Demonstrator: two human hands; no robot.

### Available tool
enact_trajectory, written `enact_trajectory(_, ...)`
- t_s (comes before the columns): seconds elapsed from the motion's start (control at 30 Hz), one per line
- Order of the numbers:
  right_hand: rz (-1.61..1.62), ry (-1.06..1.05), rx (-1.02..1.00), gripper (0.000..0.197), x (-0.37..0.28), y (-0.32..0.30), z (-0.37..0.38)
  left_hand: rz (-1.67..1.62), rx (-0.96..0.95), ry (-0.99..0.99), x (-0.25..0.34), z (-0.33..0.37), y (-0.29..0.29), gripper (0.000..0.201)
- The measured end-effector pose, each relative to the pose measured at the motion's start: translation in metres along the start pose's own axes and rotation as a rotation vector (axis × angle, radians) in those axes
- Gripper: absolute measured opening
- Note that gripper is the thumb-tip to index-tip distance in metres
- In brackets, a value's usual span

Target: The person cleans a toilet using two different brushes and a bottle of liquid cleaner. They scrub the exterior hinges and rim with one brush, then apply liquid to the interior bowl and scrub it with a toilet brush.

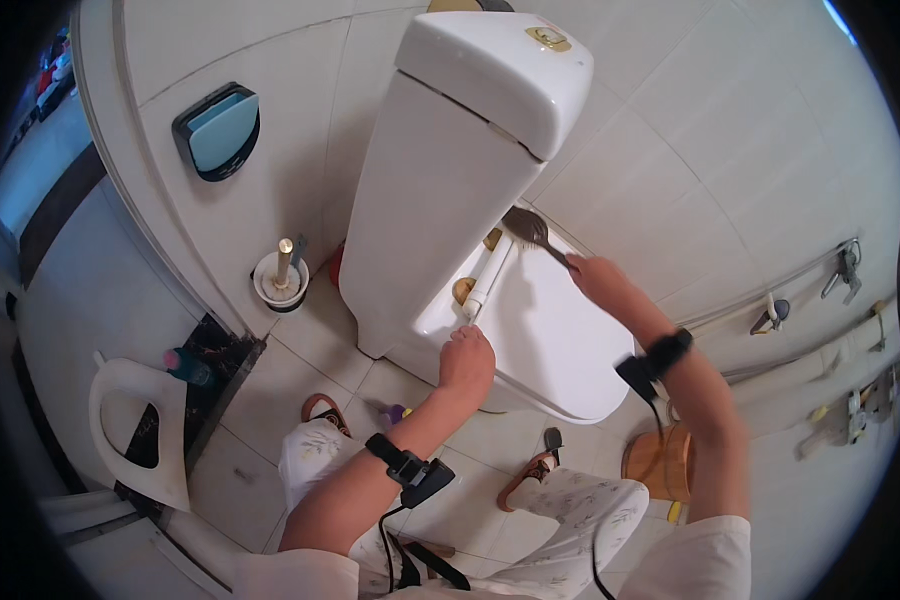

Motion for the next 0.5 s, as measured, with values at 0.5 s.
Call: enact_trajectory(0.5, 0.162, 0.057, 0.162, 0.031, -0.001, 0.041, -0.034, 0.094, 0.072, 0.036, 0.004, -0.001, -0.002, 0.014)
Point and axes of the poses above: each hand's wrist, its own z-axis towards the middle knuckle, its own y-axis out of the palm, x = y × z, the point moved 4 cm from there along z, towards the middle knuckle
